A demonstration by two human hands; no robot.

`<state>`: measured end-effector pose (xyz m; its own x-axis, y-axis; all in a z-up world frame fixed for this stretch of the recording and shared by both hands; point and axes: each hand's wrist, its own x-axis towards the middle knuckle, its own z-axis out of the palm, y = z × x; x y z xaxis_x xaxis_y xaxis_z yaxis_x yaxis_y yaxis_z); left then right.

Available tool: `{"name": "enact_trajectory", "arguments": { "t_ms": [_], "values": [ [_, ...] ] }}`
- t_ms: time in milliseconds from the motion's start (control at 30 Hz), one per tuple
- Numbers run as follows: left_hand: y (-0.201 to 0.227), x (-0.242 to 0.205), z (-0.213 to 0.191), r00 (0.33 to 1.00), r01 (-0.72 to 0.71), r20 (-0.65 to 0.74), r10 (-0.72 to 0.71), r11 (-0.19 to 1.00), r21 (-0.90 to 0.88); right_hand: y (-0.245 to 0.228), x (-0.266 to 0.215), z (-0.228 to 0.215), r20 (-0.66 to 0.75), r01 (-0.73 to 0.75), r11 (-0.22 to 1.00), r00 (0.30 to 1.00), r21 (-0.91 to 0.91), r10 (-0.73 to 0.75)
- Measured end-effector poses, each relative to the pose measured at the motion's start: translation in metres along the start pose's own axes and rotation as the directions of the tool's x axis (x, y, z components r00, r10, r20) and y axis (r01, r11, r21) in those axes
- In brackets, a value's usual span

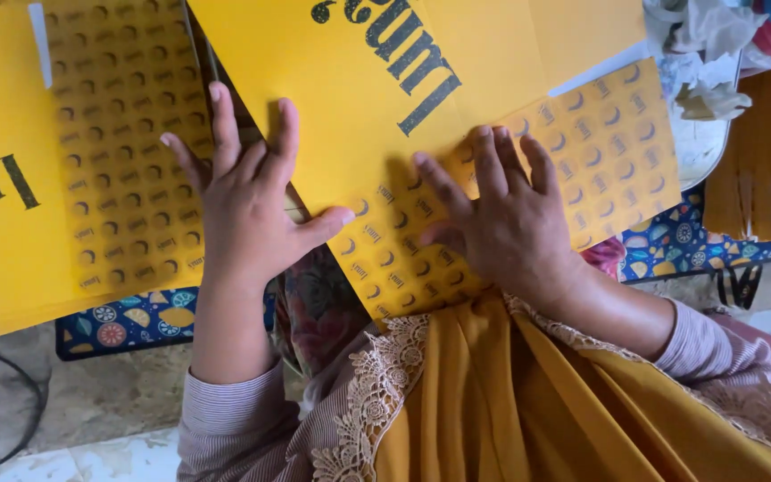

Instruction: Applying liquid glue to the flaps of yellow paper bags using a small stick and stacking them for assembly.

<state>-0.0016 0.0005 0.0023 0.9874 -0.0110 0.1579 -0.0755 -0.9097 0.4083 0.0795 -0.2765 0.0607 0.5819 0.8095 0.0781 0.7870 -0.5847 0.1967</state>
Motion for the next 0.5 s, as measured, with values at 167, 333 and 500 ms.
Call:
{"name": "enact_trajectory", "arguments": {
  "t_ms": [167,333,500],
  "values": [
    [-0.004,-0.001,0.005,0.999,-0.028,-0.023,0.029,1.000,0.004,0.022,-0.016,-0.001,-0.008,-0.024,0.978,1.000,0.210,0.026],
    [-0.007,-0.005,0.009,0.999,-0.037,-0.035,0.038,0.998,0.042,0.040,-0.034,0.007,-0.066,-0.018,0.885,0.996,0.465,0.055],
    [-0.010,-0.007,0.012,0.999,-0.038,-0.028,0.040,0.998,0.052,0.041,-0.038,0.016,-0.005,-0.109,0.884,0.992,0.454,0.125]
  ]
}}
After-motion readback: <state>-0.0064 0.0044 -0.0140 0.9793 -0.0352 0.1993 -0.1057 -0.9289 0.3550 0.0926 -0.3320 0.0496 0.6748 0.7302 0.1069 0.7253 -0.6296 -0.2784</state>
